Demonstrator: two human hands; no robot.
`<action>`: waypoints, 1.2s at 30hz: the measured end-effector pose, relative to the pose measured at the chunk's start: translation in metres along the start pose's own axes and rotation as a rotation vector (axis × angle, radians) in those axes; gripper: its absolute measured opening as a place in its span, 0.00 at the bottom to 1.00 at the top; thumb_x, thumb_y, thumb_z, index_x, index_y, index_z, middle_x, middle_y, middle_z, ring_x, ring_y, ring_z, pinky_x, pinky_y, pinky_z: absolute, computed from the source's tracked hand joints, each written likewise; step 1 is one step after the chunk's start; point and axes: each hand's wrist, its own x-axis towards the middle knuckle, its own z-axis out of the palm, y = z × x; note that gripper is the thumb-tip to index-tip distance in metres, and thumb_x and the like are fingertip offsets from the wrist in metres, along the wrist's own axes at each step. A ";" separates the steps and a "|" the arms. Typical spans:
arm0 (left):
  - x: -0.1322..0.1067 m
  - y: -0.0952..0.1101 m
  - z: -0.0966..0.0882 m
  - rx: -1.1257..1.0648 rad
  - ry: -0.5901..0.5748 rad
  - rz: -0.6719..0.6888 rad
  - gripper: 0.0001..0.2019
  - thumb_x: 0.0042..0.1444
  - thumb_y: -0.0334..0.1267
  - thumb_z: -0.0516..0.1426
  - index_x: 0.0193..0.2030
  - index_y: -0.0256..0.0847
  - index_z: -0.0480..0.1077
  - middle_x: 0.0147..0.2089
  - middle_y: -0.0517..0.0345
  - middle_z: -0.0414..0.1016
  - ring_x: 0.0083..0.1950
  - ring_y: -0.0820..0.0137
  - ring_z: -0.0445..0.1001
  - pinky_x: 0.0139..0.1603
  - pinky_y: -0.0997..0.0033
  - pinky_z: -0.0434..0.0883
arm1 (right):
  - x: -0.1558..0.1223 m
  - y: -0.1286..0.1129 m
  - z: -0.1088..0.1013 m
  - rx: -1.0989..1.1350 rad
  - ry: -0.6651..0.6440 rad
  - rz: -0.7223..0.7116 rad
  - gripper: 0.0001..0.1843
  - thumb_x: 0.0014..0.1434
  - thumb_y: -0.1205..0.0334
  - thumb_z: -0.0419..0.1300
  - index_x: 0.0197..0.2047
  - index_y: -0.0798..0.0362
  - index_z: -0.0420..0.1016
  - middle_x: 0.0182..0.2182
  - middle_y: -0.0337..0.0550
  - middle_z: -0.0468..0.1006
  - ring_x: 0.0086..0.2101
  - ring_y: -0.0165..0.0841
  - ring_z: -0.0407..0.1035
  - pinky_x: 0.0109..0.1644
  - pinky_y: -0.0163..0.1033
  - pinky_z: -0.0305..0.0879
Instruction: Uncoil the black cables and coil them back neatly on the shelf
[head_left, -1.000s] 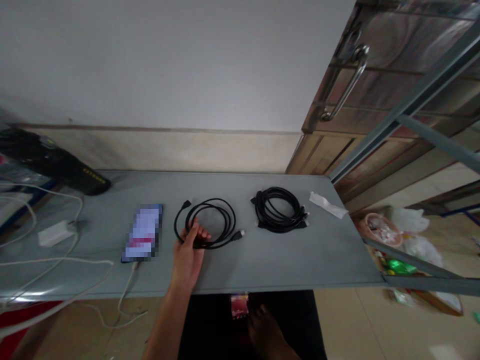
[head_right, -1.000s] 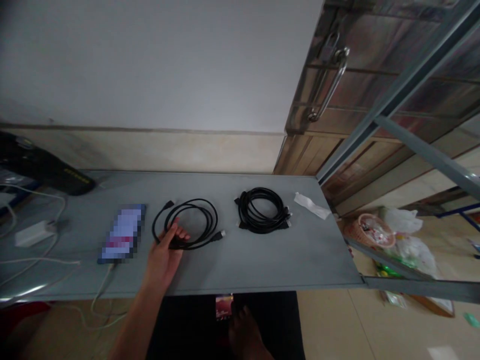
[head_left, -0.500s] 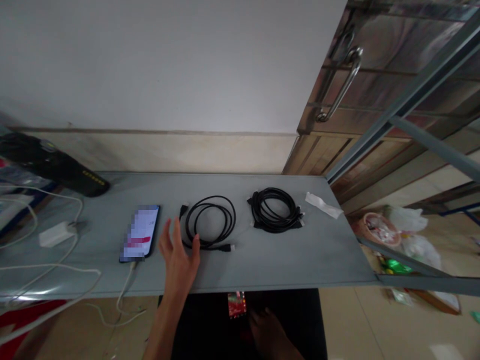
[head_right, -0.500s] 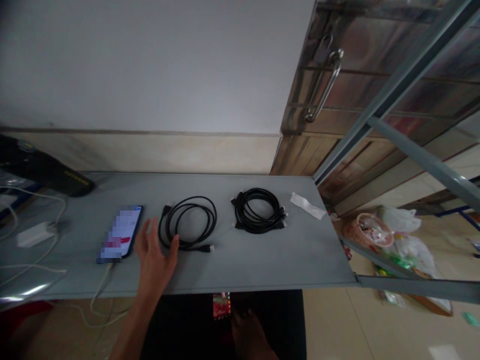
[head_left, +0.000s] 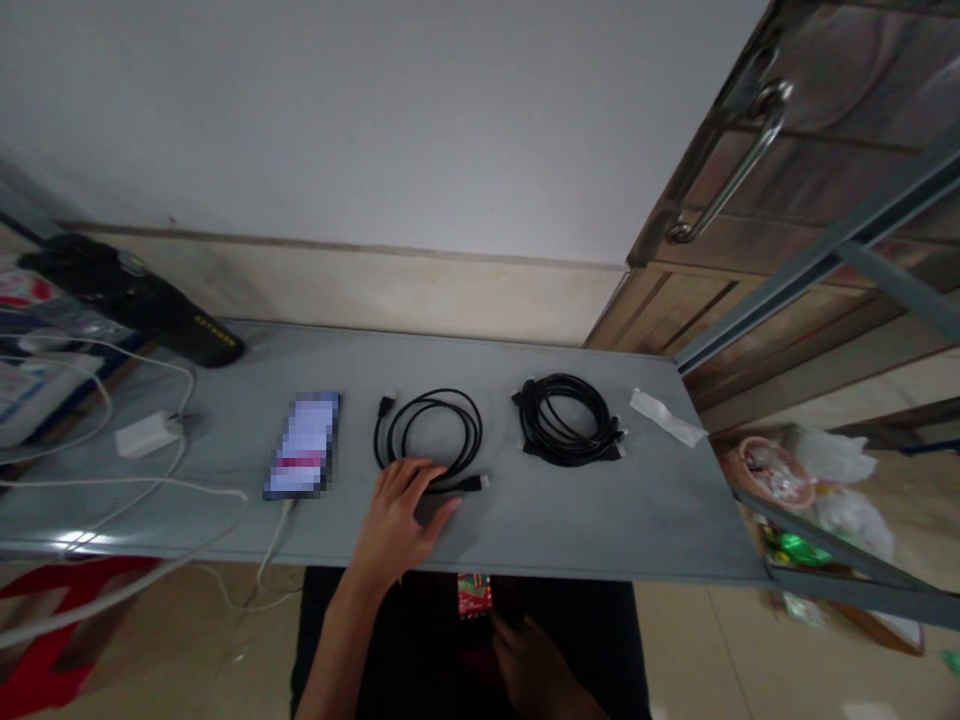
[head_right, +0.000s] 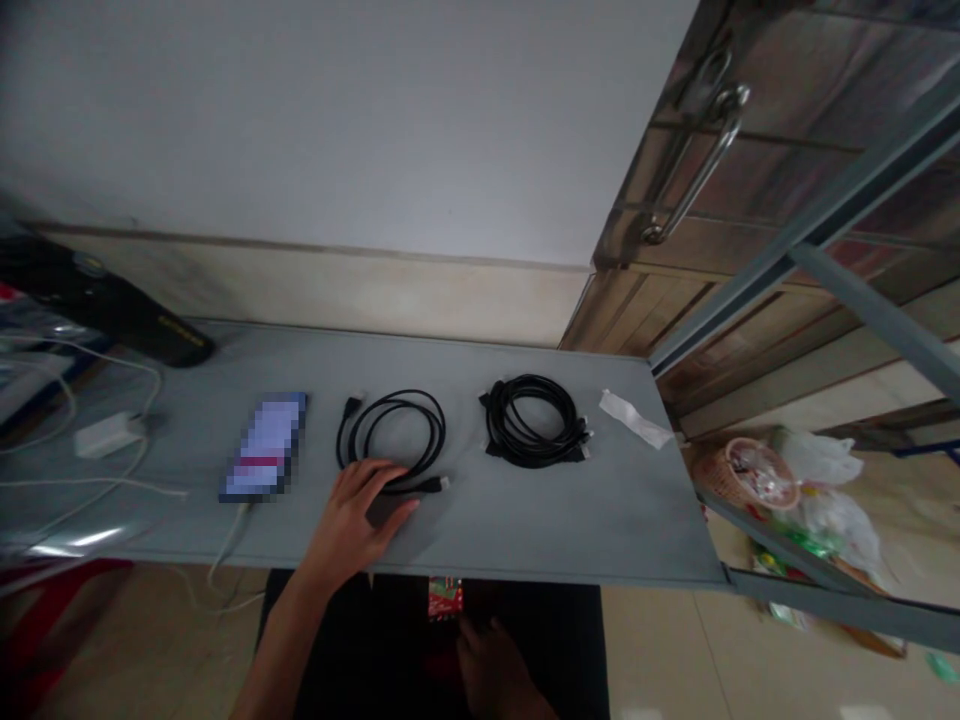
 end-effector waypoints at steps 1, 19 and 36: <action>0.000 -0.001 0.001 0.005 0.005 -0.006 0.13 0.73 0.46 0.65 0.59 0.46 0.77 0.56 0.47 0.82 0.58 0.51 0.78 0.63 0.47 0.74 | 0.001 -0.002 0.001 -0.009 -0.002 0.010 0.31 0.61 0.74 0.55 0.66 0.57 0.83 0.76 0.59 0.70 0.67 0.54 0.77 0.76 0.64 0.69; -0.006 0.002 -0.007 -0.186 0.326 0.041 0.20 0.72 0.31 0.62 0.68 0.48 0.72 0.61 0.44 0.80 0.62 0.51 0.77 0.67 0.44 0.72 | 0.015 -0.039 0.007 -0.006 0.072 0.178 0.34 0.67 0.79 0.54 0.73 0.53 0.76 0.78 0.52 0.68 0.64 0.54 0.79 0.68 0.55 0.77; -0.004 0.007 -0.014 -0.179 0.409 -0.140 0.10 0.75 0.39 0.60 0.59 0.45 0.76 0.56 0.45 0.80 0.59 0.53 0.78 0.64 0.47 0.74 | 0.014 -0.008 0.009 -0.048 0.133 0.039 0.29 0.65 0.76 0.58 0.66 0.54 0.81 0.75 0.53 0.73 0.61 0.54 0.81 0.67 0.56 0.79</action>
